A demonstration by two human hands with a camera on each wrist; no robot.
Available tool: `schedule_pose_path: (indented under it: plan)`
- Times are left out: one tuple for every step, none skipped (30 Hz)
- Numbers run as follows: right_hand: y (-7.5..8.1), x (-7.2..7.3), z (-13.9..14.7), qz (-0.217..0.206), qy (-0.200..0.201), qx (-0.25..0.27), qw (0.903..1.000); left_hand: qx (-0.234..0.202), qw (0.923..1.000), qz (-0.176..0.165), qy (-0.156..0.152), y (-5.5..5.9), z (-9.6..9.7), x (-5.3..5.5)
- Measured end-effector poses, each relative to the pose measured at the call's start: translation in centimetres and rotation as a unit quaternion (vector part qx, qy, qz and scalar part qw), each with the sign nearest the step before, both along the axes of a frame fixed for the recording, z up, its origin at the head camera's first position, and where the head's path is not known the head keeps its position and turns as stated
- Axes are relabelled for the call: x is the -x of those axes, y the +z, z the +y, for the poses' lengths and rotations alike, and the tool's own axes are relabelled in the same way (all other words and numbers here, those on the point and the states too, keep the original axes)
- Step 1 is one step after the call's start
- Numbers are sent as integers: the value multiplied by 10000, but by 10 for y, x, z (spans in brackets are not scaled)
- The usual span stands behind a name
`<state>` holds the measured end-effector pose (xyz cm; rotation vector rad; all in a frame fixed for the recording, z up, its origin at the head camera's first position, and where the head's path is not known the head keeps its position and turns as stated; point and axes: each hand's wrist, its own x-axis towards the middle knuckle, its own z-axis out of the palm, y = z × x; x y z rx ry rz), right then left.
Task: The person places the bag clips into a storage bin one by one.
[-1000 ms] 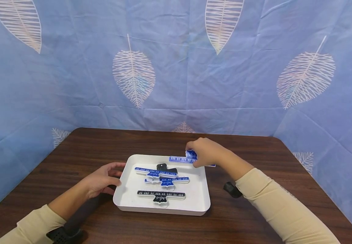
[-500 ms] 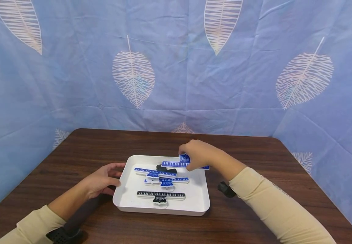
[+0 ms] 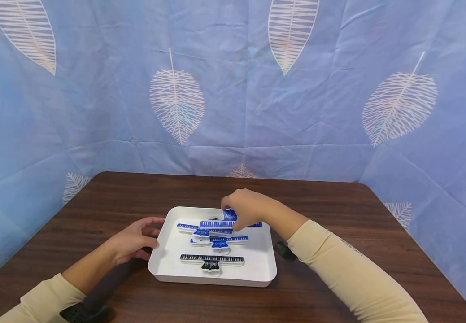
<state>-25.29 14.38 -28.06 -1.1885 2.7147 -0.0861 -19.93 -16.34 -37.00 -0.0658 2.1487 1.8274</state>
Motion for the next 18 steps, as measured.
schedule_pose_path:
  plan:
    - [-1, 0, -2, -6, 37, -26, 10000, -2, 10000, 9, -1, 0, 0, 0]
    - [-2, -1, -5, -12, 67, -55, 10000, -6, 10000, 21, -7, -1, 0, -1]
    - [-3, -1, -7, -20, 84, -98, 9999, -12, 10000, 34, -11, -1, 1, -1]
    - [-4, -1, -9, -29, 93, -132, 9999, -15, 10000, 46, -16, -2, 1, -2]
    - [-6, -2, -11, -43, 96, -173, 9998, -18, 10000, 58, -16, -2, 1, -2]
    - [-7, -2, -13, -40, 89, -223, 9997, -19, 10000, 68, -17, -2, 2, -2]
    - [-8, -3, -15, -52, 89, -254, 9996, -21, 10000, 70, -16, -2, 2, -2]
    - [-9, -3, -18, -52, 78, -291, 9995, -21, 10000, 75, -15, -2, 2, -2]
    - [-10, -3, -19, -39, 77, -330, 9994, -20, 10000, 76, -11, -2, 2, -2]
    - [-11, -4, -21, -32, 71, -359, 9993, -18, 10000, 75, -7, -2, 2, -2]
    - [-12, -4, -23, -24, 66, -389, 9992, -18, 10000, 74, -2, -2, 2, -2]
    - [-13, -4, -24, -7, 70, -416, 9991, -19, 10000, 74, -1, -2, 2, -2]
    - [-13, -4, -26, -13, 74, -427, 9991, -21, 10000, 74, 1, -2, 2, -2]
    - [-14, -4, -27, -16, 71, -444, 9990, -26, 10000, 72, -1, -2, 3, -2]
    - [-15, -4, -28, -25, 86, -449, 9990, -28, 10000, 71, -3, -2, 3, -2]
    - [-15, -4, -30, -38, 98, -453, 9989, -29, 10000, 70, -5, -2, 3, -2]
    - [-16, -4, -31, -56, 118, -451, 9989, -34, 10000, 72, -6, -2, 3, -2]
    - [-17, -4, -32, -71, 147, -449, 9989, -38, 10000, 71, -8, -1, 3, -2]
